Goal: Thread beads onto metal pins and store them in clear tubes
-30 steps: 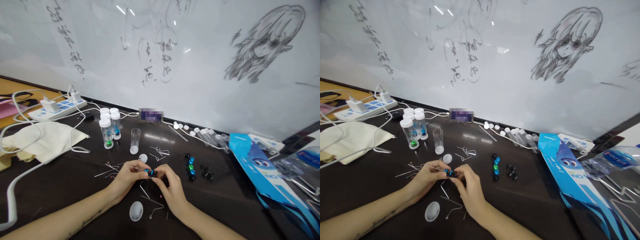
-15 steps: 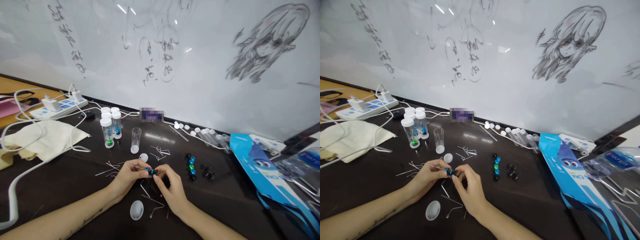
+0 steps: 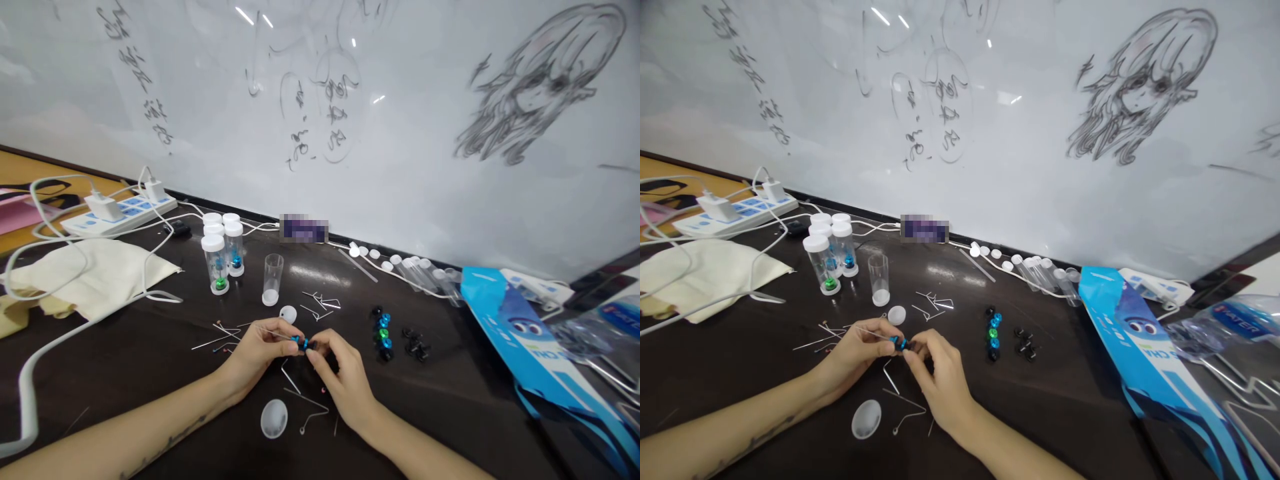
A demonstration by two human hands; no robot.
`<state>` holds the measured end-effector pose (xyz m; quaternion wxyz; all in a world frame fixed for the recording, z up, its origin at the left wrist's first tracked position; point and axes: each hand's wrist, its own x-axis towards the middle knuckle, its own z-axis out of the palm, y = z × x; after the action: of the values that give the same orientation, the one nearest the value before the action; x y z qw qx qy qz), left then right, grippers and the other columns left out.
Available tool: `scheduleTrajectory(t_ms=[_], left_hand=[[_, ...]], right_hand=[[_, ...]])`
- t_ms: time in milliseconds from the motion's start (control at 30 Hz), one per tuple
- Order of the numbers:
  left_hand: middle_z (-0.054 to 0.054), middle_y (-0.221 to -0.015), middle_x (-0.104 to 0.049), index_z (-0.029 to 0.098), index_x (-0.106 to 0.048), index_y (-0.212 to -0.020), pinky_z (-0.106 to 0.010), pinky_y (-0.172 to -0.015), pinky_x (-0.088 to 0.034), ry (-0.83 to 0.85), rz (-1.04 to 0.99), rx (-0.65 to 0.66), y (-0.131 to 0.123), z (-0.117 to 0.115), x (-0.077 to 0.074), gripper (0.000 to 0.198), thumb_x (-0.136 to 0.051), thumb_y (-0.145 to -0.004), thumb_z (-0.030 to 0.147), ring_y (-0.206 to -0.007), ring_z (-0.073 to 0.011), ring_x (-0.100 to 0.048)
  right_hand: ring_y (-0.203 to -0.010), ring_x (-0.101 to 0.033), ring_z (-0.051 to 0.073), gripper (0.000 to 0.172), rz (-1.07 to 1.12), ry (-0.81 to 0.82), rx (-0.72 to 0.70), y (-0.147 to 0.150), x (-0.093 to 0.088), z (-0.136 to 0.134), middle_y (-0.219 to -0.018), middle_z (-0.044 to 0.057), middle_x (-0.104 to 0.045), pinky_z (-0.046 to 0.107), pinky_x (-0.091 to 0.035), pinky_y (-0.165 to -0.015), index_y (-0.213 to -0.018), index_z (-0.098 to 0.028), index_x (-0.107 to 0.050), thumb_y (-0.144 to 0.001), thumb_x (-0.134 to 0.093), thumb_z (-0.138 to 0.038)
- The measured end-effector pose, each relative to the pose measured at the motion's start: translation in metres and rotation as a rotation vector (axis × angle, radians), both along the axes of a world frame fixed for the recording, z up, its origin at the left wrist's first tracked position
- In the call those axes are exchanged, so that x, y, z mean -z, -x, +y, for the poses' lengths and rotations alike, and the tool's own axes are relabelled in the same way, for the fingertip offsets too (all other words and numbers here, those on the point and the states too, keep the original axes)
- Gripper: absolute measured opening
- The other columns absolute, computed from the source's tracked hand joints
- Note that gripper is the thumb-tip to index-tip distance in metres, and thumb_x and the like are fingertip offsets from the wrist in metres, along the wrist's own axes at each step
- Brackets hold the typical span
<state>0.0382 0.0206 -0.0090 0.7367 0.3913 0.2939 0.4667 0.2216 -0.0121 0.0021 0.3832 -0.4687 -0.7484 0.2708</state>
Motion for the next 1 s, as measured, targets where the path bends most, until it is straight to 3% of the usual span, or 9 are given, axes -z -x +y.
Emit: scheduleTrajectory(t_ms=[167,300,500,700,1000], left_hand=[[-0.002,-0.072,-0.073,0.014,-0.076,-0.077,-0.021,-0.070,-0.046,-0.008,-0.015,0.003,0.0007,0.0000,0.0014,0.013,-0.082,-0.066,0.017,-0.069,-0.0116,-0.063],[-0.002,-0.073,-0.073,0.015,-0.076,-0.077,-0.022,-0.070,-0.046,-0.011,-0.002,0.004,0.0001,0.0008,0.0015,0.013,-0.082,-0.066,0.016,-0.069,-0.0118,-0.063],[-0.003,-0.071,-0.073,0.014,-0.075,-0.075,-0.024,-0.068,-0.046,-0.028,0.025,0.031,0.0004,-0.0014,-0.0012,0.013,-0.083,-0.064,0.016,-0.068,-0.0137,-0.063],[-0.002,-0.072,-0.074,0.015,-0.076,-0.077,-0.022,-0.069,-0.046,-0.008,0.002,0.000,0.0003,0.0012,0.0022,0.014,-0.083,-0.064,0.016,-0.068,-0.0119,-0.063],[-0.003,-0.074,-0.074,0.015,-0.076,-0.076,-0.024,-0.071,-0.047,-0.012,0.005,0.009,0.0008,0.0009,0.0034,0.014,-0.083,-0.065,0.018,-0.071,-0.0142,-0.065]], right_hand=[[-0.071,-0.055,0.014,0.007,0.052,-0.070,-0.009,0.0001,0.0045,-0.0006,-0.081,-0.001,-0.056,0.025,-0.043,-0.068,-0.100,-0.022,-0.058,-0.093,-0.056,-0.022],[-0.070,-0.054,0.014,0.005,0.031,-0.053,-0.002,-0.0005,0.0029,-0.0014,-0.077,-0.002,-0.056,0.025,-0.042,-0.067,-0.093,-0.021,-0.058,-0.093,-0.056,-0.025],[-0.067,-0.052,0.015,0.029,-0.049,0.003,0.003,-0.0018,0.0008,-0.0003,-0.068,-0.002,-0.055,0.027,-0.038,-0.065,-0.073,-0.020,-0.055,-0.099,-0.046,-0.031],[-0.071,-0.053,0.015,0.003,0.054,-0.071,-0.010,-0.0001,0.0037,-0.0001,-0.077,-0.001,-0.054,0.026,-0.041,-0.067,-0.091,-0.021,-0.056,-0.092,-0.058,-0.023],[-0.076,-0.055,0.015,0.008,0.107,-0.126,-0.046,-0.0008,0.0065,0.0024,-0.087,0.000,-0.058,0.026,-0.043,-0.070,-0.094,-0.022,-0.058,-0.090,-0.060,-0.015]])
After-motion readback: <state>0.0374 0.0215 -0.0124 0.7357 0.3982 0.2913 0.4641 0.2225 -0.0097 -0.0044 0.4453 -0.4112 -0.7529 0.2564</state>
